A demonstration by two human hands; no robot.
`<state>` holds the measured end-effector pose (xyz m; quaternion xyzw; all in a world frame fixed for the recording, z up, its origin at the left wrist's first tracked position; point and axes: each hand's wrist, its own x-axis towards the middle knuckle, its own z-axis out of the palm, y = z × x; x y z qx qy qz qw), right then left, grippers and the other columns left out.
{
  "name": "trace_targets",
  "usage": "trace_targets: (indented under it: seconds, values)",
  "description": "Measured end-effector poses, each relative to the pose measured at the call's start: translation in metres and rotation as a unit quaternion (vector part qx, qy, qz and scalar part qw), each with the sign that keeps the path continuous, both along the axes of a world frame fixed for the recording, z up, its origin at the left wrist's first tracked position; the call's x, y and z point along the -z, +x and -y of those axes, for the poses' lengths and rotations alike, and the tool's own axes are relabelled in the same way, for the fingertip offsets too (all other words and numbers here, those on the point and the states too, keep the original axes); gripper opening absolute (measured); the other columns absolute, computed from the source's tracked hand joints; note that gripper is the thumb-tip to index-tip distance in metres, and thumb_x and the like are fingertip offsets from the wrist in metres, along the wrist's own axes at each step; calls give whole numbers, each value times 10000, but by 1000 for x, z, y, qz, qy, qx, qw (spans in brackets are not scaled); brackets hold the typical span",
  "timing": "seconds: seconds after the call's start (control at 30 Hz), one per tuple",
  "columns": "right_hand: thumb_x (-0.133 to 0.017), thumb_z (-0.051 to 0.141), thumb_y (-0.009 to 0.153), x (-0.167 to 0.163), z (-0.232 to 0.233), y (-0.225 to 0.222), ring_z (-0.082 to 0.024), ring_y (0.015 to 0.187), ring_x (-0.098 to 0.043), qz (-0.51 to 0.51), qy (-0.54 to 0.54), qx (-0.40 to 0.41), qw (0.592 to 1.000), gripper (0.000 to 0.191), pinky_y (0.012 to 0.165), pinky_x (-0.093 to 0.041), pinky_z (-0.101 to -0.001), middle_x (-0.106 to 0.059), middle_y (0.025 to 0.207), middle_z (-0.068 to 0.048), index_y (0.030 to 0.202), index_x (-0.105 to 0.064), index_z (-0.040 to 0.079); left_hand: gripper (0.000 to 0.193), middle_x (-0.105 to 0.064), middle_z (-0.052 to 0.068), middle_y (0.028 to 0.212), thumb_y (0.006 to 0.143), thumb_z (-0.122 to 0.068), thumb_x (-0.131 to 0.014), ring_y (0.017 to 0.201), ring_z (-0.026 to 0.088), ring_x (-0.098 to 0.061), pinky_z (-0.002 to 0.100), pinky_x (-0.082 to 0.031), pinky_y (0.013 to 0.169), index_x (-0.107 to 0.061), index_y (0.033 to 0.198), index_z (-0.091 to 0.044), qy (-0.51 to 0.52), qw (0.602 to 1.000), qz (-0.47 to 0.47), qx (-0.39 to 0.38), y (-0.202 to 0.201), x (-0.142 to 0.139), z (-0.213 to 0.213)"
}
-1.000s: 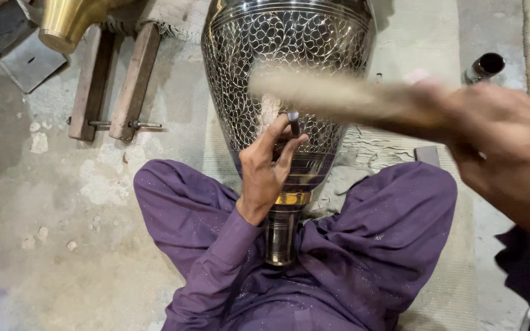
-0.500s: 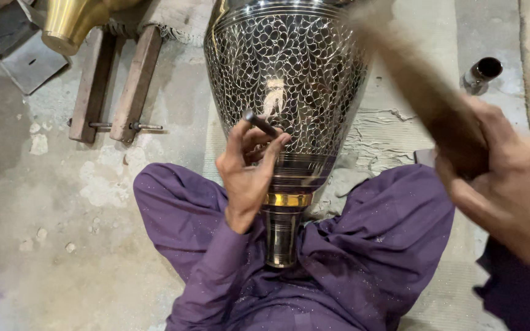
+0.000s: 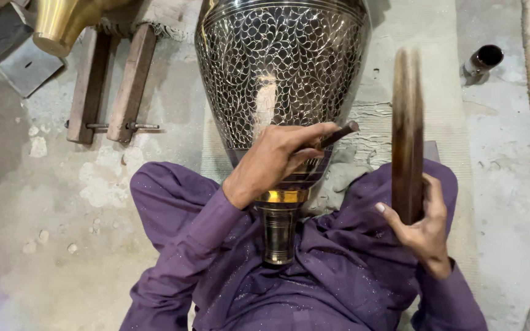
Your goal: The person sits cross-legged on the floor holding a large engraved metal vase between their legs. They hold a small chisel against the vase surface with one hand and repeatedly strike it with a wooden mallet held in the other hand, cutting decorative patterns into the metal, occasionally repositioning the vase and chisel.
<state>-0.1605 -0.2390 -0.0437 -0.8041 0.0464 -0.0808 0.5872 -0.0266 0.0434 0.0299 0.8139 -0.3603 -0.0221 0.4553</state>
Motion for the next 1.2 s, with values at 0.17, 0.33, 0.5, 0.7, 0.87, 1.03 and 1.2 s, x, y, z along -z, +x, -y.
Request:
trace_targets:
  seconds: [0.17, 0.33, 0.5, 0.7, 0.87, 1.03, 1.2]
  values:
    - [-800, 112, 920, 13, -2, -6, -78, 686, -589, -11, -21, -22, 999, 232, 649, -511, -248, -594, 791, -10, 1052, -619, 55, 609, -789, 70, 1015, 866, -26, -714, 829, 198, -779, 353, -635, 751, -593, 1425, -235, 92, 996, -6, 12, 7, -4, 6]
    - [-840, 124, 827, 11, 6, -1, -107, 538, -574, -79, 16, 64, 995, 257, 480, -471, -269, -618, 705, 2, 926, -616, 46, 615, -787, 58, 998, 887, -19, -687, 768, 187, -769, 356, -636, 689, -571, 1442, -256, 126, 992, 0, 15, 10, -2, 10]
    - [-812, 129, 912, -3, 20, 6, -88, 606, -588, 6, -84, -5, 996, 202, 570, -474, -230, -619, 685, 8, 905, -634, 35, 687, -797, 55, 1009, 844, 64, -641, 779, 197, -771, 364, -622, 675, -575, 1453, -248, 142, 989, 32, 13, 10, -1, 9]
    - [-782, 136, 942, -19, 24, 14, -88, 485, -541, -32, 18, -11, 999, 202, 480, -423, -235, -594, 609, -15, 858, -628, 35, 632, -785, 67, 975, 879, 20, -647, 748, 190, -758, 357, -614, 647, -579, 1448, -246, 133, 990, 33, 8, 8, 1, 10]
    - [-789, 120, 924, -27, 27, 21, -129, 516, -587, -9, -253, -19, 967, 195, 507, -472, -271, -631, 667, -51, 983, -657, -12, 601, -782, 51, 936, 906, 36, -626, 640, 141, -713, 305, -601, 580, -593, 1433, -252, 145, 989, 16, -11, 4, 3, 11]
    - [-774, 121, 962, -35, 21, 24, -156, 682, -629, 75, -177, -76, 978, 214, 673, -532, -305, -660, 795, -73, 1038, -634, -22, 542, -754, 52, 880, 926, -62, -680, 626, 147, -687, 306, -586, 561, -587, 1431, -234, 142, 989, 24, -22, 1, 4, 11]
    - [-777, 127, 964, -40, 21, 30, -161, 530, -610, 10, -132, -27, 991, 197, 515, -520, -305, -638, 685, -65, 941, -640, -13, 566, -737, 80, 892, 927, -78, -704, 652, 202, -690, 381, -567, 603, -569, 1457, -219, 117, 992, 39, -33, -4, 1, 7]
